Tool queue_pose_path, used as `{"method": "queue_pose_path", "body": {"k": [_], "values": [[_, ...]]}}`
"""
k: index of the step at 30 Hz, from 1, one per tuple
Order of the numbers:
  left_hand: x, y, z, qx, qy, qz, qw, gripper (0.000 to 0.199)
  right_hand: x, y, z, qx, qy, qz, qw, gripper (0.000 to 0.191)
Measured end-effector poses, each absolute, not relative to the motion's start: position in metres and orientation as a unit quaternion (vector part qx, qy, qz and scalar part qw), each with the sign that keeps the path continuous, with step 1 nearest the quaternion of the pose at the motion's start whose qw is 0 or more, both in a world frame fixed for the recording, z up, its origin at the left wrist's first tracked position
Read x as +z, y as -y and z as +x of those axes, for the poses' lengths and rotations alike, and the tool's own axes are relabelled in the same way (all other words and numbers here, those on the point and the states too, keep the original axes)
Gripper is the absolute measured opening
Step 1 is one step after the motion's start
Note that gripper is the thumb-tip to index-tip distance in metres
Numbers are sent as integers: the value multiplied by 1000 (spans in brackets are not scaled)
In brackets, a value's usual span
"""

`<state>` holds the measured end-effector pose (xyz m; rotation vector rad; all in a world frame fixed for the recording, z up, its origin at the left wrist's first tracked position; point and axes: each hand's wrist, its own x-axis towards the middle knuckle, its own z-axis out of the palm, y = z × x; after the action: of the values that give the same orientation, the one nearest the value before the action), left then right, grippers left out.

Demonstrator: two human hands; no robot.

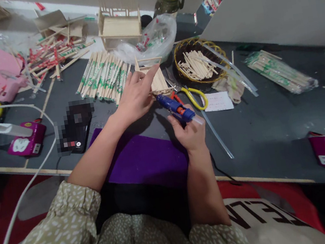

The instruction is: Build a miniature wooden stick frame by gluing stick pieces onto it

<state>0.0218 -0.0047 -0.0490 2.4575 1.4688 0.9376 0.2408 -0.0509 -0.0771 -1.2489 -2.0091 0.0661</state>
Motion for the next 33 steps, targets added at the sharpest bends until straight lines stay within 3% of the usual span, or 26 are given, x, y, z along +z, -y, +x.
{"method": "queue_pose_path", "body": {"k": [33], "values": [[-50,5,22,318,-494,807,67,83,-79,49,241,11,784,-484,388,41]]}}
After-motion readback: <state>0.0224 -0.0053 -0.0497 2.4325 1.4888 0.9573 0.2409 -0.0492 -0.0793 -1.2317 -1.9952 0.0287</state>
